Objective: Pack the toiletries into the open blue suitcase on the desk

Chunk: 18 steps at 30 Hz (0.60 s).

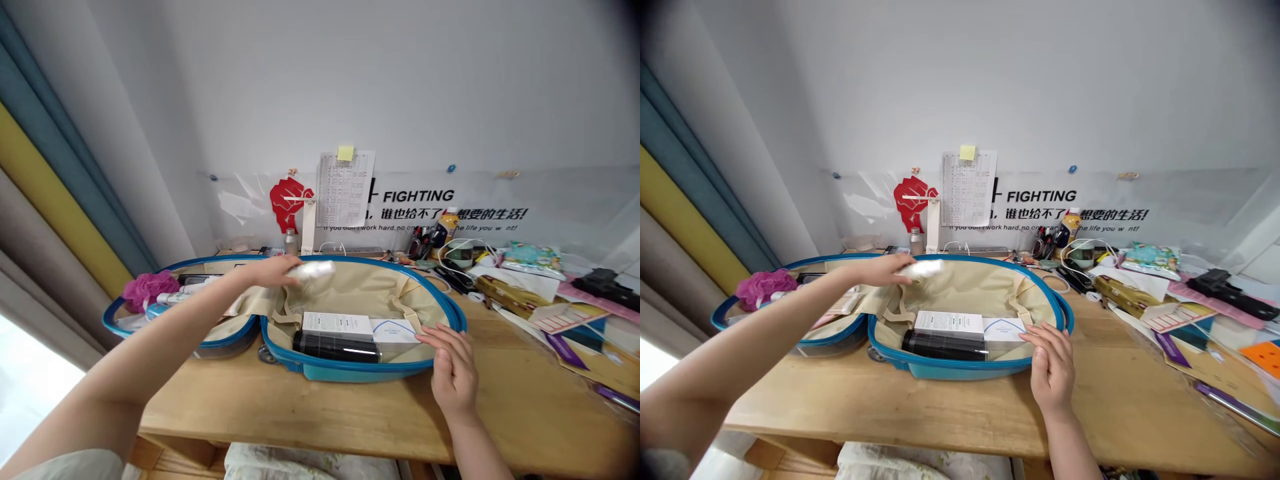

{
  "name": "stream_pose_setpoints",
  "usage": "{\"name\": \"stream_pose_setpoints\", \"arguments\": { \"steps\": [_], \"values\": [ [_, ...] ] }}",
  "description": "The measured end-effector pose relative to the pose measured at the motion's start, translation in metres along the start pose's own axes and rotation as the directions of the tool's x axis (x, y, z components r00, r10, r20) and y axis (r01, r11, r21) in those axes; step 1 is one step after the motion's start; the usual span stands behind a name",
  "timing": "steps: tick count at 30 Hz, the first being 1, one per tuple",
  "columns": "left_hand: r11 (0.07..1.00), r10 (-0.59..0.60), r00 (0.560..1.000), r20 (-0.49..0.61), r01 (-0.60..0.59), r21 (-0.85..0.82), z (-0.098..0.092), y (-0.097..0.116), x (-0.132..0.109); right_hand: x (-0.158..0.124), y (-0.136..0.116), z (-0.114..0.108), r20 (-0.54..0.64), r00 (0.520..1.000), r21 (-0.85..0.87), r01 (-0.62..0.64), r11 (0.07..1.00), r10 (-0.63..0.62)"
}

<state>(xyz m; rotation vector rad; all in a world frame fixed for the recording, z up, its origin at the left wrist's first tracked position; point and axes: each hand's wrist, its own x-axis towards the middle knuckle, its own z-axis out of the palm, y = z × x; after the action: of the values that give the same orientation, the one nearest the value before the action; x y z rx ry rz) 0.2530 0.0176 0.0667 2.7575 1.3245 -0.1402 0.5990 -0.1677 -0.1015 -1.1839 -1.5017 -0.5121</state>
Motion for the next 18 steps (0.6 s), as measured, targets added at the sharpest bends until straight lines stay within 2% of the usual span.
{"name": "stream_pose_setpoints", "arguments": {
  "steps": [3,6,10,18],
  "values": [
    [0.996,0.091,0.990,0.105,-0.091,-0.005,0.025,0.033,0.033,0.001,-0.001,0.000,-0.012,1.000,0.009,0.020,1.000,-0.020],
    [0.995,0.098,0.975,0.198,-0.102,0.008,0.048,0.045,0.056,0.002,-0.002,0.000,-0.020,1.000,0.006,0.009,1.000,-0.009],
    [0.994,0.096,0.958,0.272,-0.106,0.023,0.065,0.043,0.067,0.002,-0.002,0.000,-0.016,1.000,0.007,0.015,1.000,-0.015],
    [0.994,0.101,0.945,0.311,-0.107,0.004,0.072,0.035,0.068,0.001,-0.003,0.000,-0.019,1.000,0.014,0.016,1.000,-0.016]
  ]
}}
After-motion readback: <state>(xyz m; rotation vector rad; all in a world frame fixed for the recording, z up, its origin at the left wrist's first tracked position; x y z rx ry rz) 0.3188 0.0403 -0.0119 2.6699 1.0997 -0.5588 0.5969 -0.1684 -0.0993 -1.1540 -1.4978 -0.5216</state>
